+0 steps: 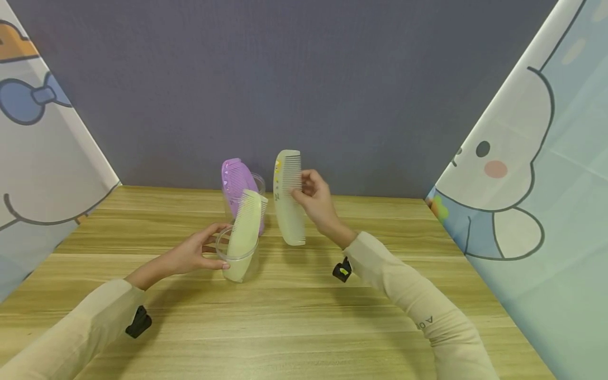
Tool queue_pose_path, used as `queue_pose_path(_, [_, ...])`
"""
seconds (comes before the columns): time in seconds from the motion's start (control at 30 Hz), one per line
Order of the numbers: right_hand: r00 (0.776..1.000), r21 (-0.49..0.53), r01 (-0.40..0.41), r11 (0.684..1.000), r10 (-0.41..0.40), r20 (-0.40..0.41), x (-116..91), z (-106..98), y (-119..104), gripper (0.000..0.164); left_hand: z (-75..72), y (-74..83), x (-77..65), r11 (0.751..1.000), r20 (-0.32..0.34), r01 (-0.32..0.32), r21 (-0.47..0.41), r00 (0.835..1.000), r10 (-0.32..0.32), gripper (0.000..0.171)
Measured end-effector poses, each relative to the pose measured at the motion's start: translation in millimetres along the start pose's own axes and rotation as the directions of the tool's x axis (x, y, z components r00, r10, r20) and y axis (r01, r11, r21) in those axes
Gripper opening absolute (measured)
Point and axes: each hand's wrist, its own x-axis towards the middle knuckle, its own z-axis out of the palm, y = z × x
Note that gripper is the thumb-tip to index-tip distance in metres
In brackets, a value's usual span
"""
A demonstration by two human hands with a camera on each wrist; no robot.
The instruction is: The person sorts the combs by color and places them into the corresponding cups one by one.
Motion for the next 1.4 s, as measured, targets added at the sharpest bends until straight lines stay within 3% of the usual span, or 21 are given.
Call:
queue_pose_path(0.43, [0.990,0.064,0.139,0.988,-0.140,0.005,-5,21,-21,0.027,-0.2,-1.9,-0.4,1.000,0.004,0.006,0.009,1.000,-0.006,0.079])
queue_pose_path(0.77, [0.980,0.093,0.197,0.976,-0.193,-0.043,-6,41,-27,0.027,0.0,-2.7,0.7,1.000,0.004,-0.003,-0.006,1.000,0.003,0.078])
queue_pose_path(1.17, [0.984,0.146,0.169,0.975,-0.160,-0.076,-12,62,-15,0.030,0.0,-1.4,0.4,1.000,0.008,-0.003,-0.009,1.000,0.003,0.078])
queue_pose_path(1.4, [0.980,0.134,0.191,0.972,-0.181,-0.085,-20,72,-7,0.030,0.4,-0.8,-0.3,1.000,0.003,-0.004,-0.001,1.000,0.004,0.078])
